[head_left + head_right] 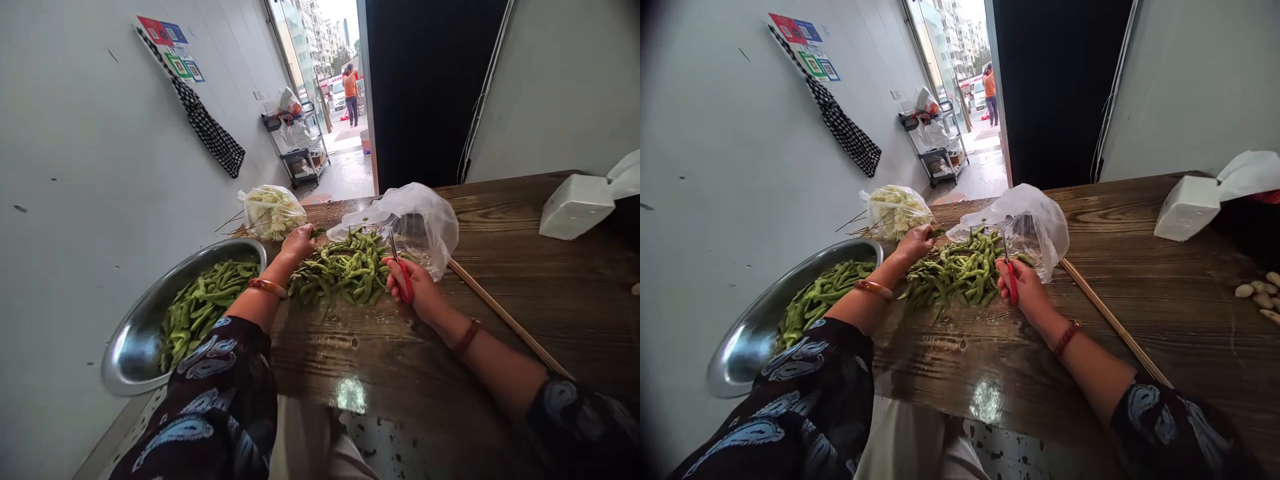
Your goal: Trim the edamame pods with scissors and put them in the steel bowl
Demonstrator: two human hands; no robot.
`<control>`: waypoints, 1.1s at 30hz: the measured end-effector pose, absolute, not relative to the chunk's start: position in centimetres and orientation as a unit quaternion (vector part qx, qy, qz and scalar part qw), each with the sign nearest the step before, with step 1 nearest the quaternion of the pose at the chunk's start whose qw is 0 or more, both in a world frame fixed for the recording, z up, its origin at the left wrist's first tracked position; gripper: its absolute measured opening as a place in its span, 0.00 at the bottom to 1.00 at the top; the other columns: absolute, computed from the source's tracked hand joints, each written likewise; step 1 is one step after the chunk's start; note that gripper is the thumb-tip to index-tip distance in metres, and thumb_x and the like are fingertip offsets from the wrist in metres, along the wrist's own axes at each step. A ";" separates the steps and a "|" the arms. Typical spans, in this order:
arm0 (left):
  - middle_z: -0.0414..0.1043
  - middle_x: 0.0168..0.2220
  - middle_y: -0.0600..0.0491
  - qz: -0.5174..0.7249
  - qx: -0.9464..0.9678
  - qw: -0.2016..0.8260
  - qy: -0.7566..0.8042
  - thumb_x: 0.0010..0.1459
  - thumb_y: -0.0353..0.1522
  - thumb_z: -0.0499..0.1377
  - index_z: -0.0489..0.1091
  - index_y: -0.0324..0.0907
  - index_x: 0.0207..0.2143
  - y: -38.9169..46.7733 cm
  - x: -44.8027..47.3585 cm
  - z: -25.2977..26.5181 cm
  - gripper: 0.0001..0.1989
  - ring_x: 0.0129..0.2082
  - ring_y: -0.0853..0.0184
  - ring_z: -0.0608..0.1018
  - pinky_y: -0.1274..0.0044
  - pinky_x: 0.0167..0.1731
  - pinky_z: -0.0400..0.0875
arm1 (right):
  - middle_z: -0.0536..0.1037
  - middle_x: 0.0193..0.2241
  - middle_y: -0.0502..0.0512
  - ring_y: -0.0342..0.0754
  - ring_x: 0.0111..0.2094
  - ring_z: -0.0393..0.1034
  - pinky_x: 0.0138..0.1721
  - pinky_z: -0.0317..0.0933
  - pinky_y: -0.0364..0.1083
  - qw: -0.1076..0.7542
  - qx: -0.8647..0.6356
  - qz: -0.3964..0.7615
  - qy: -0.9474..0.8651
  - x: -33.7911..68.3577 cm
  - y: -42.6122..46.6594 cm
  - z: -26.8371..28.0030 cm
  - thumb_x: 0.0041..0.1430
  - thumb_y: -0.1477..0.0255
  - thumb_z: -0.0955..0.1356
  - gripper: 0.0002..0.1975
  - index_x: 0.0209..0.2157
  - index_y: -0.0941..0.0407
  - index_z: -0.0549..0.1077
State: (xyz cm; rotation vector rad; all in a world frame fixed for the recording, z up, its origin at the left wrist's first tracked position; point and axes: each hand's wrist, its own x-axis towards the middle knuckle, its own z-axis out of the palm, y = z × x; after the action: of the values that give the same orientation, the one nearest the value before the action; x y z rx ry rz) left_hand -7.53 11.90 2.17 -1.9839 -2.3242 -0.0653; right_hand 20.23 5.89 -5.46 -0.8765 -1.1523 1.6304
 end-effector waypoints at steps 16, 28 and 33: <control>0.67 0.19 0.58 -0.233 -0.653 -0.226 -0.684 0.51 0.24 0.53 0.70 0.39 0.31 -0.3 -2.1 -1.9 0.08 0.20 0.72 0.71 0.81 0.23 0.65 | 0.70 0.21 0.45 0.37 0.16 0.61 0.14 0.56 0.36 0.438 -0.351 0.658 -0.502 20.5 4.3 -5.4 0.48 0.51 0.71 0.26 0.42 0.55 0.72; 0.72 0.25 0.53 -0.406 -0.560 -0.341 -0.637 0.59 0.32 0.51 0.68 0.39 0.34 2.8 4.0 -4.6 0.08 0.22 0.71 0.73 0.80 0.25 0.68 | 0.69 0.22 0.45 0.38 0.17 0.61 0.15 0.57 0.37 0.441 -0.355 0.635 -0.525 20.7 4.4 -5.5 0.50 0.50 0.70 0.26 0.43 0.55 0.71; 0.73 0.30 0.52 -0.489 -0.515 -0.338 -0.618 0.57 0.36 0.54 0.70 0.39 0.33 -1.7 1.8 -5.0 0.10 0.28 0.71 0.72 0.82 0.27 0.66 | 0.71 0.22 0.47 0.42 0.19 0.62 0.19 0.57 0.41 0.416 -0.383 0.521 -0.639 20.8 4.1 -5.2 0.54 0.51 0.67 0.26 0.47 0.54 0.71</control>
State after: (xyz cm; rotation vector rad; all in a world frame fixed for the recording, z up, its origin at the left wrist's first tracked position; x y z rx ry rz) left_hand 1.83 -1.71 -5.00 -2.0942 -2.5155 -1.9892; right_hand 20.79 4.07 -5.16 -0.9620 -1.6049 1.3079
